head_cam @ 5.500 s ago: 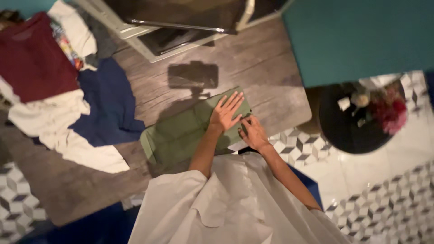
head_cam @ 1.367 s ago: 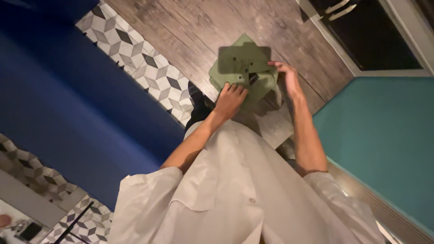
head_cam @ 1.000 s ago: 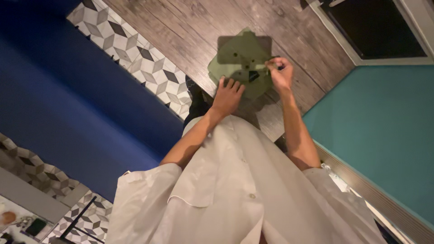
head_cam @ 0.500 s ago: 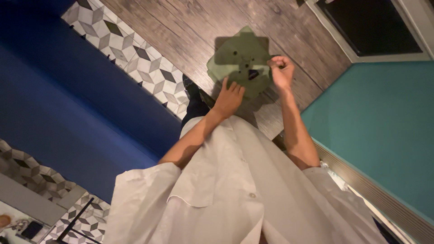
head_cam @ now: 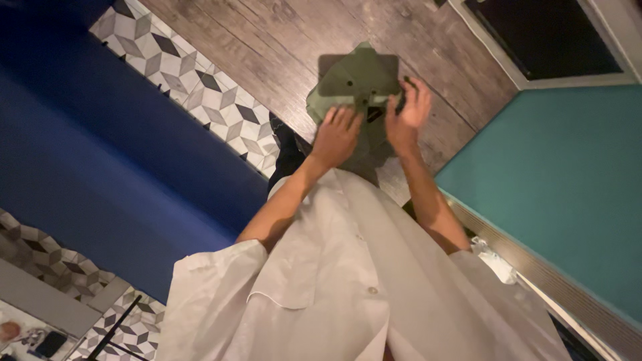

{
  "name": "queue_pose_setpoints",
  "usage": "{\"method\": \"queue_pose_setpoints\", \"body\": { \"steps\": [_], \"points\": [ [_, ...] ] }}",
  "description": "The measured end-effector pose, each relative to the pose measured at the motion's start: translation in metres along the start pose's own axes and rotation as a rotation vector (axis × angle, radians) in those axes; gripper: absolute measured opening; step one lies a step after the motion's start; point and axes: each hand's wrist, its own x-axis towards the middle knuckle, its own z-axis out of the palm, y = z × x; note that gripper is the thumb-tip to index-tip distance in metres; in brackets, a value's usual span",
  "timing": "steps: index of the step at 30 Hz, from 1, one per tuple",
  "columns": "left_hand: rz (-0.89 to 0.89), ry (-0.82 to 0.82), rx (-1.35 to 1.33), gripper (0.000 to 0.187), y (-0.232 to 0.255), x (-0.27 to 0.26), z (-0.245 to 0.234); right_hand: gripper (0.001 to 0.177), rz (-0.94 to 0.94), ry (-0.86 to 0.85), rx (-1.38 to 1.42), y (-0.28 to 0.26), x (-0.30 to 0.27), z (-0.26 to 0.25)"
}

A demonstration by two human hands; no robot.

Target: The person picks up a shirt from a table, smooths it out, and performs a series of folds to square the garment. The person then opens a cabinet, places the folded shirt onto a shelf, and closes the cabinet doors.

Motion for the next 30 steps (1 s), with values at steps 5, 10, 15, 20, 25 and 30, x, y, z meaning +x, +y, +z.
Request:
{"method": "queue_pose_setpoints", "body": {
  "steps": [5, 10, 15, 20, 25, 30],
  "points": [
    [-0.023, -0.068, 0.216, 0.074, -0.014, 0.028, -0.032, 0.079, -0.236, -0.075, -0.105, -0.025, -0.011, 0.011],
    [0.037, -0.206, 0.285, 0.075, -0.026, 0.026, -0.029, 0.08, -0.092, -0.151, -0.275, -0.026, -0.021, 0.033],
    [0.032, -0.217, 0.268, 0.075, -0.035, 0.021, -0.005, 0.078, -0.048, -0.202, -0.277, -0.02, -0.021, 0.04],
    [0.063, -0.159, 0.106, 0.078, -0.052, 0.025, 0.01, 0.077, -0.037, -0.202, -0.246, -0.021, -0.014, 0.042],
    [0.024, -0.238, 0.028, 0.077, -0.053, 0.031, 0.011, 0.08, 0.024, -0.251, -0.286, -0.025, -0.01, 0.044],
    [0.002, -0.299, 0.007, 0.079, -0.052, 0.035, 0.006, 0.081, 0.019, -0.268, -0.276, -0.02, -0.009, 0.044]
  ]
}}
